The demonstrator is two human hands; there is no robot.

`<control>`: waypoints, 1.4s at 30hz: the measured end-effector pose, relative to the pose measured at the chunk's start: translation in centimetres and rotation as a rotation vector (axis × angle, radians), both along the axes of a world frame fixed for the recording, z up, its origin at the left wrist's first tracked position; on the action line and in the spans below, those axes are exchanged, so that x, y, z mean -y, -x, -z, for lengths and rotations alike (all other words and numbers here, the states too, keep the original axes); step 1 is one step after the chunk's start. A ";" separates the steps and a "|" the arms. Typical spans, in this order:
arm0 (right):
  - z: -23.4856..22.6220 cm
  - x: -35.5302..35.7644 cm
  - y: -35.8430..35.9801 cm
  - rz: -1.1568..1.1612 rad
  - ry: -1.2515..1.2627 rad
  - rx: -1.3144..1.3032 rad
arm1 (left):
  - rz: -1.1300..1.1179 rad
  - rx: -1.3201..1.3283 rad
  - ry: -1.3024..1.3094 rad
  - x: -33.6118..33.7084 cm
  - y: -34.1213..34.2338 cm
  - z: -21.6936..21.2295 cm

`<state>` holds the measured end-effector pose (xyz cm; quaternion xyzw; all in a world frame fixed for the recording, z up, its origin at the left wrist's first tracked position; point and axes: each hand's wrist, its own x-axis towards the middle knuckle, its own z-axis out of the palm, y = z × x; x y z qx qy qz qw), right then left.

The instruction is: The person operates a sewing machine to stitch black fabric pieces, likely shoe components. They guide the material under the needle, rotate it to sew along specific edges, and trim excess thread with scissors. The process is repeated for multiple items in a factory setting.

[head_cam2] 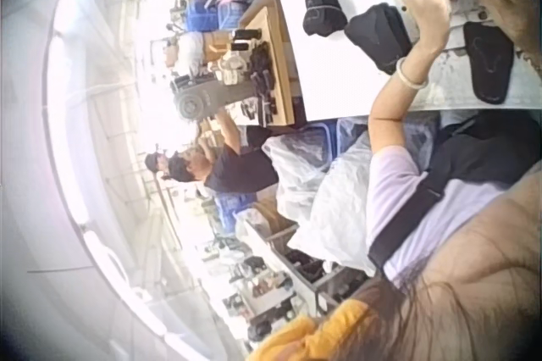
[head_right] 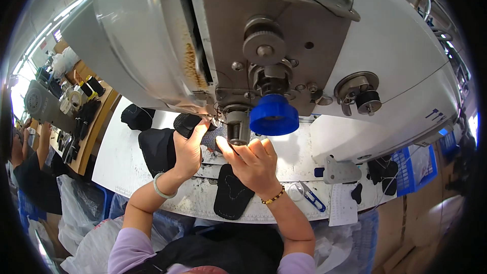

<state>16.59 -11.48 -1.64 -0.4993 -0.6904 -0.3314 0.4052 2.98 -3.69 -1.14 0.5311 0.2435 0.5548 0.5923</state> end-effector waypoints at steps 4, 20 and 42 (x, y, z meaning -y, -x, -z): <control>0.4 0.0 -0.7 -0.014 0.020 -0.025 | -0.085 -0.024 -0.040 0.8 -0.5 -0.6; 2.8 -2.1 -2.9 -0.170 0.117 -0.500 | -0.375 -0.295 -0.168 3.7 -0.9 2.7; 2.9 -1.8 -2.1 -0.250 -0.049 -0.392 | 0.033 0.077 0.045 0.5 -0.2 1.0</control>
